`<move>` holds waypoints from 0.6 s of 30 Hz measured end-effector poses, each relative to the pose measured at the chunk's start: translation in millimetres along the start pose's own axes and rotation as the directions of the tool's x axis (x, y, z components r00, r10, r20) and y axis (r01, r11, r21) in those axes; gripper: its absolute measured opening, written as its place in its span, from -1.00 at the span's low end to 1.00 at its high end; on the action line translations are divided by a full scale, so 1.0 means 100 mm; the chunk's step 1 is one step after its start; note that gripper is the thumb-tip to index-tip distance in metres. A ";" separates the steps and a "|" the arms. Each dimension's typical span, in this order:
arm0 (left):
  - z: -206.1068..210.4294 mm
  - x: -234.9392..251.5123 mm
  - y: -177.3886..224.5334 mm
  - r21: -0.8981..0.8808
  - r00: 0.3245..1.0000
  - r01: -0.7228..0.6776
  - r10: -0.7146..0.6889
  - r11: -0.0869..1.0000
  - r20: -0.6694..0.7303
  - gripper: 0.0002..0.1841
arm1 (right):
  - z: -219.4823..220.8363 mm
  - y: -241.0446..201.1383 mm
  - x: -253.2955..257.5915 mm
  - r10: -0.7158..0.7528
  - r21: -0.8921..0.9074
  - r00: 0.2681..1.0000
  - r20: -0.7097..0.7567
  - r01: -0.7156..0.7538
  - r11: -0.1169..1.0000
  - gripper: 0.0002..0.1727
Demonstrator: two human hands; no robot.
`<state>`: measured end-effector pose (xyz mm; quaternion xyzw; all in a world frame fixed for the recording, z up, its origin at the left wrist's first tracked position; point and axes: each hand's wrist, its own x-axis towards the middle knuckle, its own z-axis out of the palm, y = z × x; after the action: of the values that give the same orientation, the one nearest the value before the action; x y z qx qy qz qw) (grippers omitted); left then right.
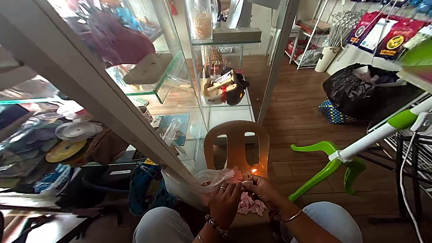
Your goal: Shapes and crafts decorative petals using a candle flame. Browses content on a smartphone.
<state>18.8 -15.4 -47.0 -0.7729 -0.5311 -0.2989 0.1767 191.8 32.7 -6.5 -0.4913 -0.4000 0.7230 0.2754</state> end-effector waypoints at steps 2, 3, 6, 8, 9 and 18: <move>0.00 -0.01 0.02 -0.019 1.000 0.016 -0.016 1.000 0.007 -0.81 | 0.01 -0.01 -0.01 0.010 0.010 1.000 0.004 -0.010 1.000 -0.89; 0.00 0.00 0.02 -0.048 0.999 0.042 -0.041 0.998 0.018 -0.82 | 0.01 -0.02 -0.01 0.017 0.007 1.000 0.008 -0.017 1.000 -0.89; -0.12 0.08 0.00 -0.228 0.963 0.237 -0.196 0.944 0.187 -0.82 | 0.01 -0.06 -0.02 0.015 -0.041 0.999 0.045 -0.013 0.999 -0.84; -0.24 0.16 -0.04 -0.349 0.867 0.431 -0.274 0.832 0.416 -0.77 | 0.01 -0.08 -0.02 0.015 -0.066 0.998 0.055 -0.011 0.998 -0.81; -0.27 0.20 -0.07 -0.390 0.811 0.512 -0.281 0.765 0.513 -0.75 | 0.00 -0.08 -0.01 0.016 -0.073 0.998 0.056 -0.011 0.997 -0.81; -0.30 0.30 -0.25 -0.440 0.499 0.859 -0.236 0.262 0.834 -0.81 | -0.06 -0.05 0.03 -0.007 -0.129 0.998 0.062 0.015 0.992 -0.92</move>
<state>-4.6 -2.1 -5.6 -0.5405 -0.5923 -0.2823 -0.5266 195.9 39.9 -4.9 -0.4834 -0.4570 0.7089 0.2345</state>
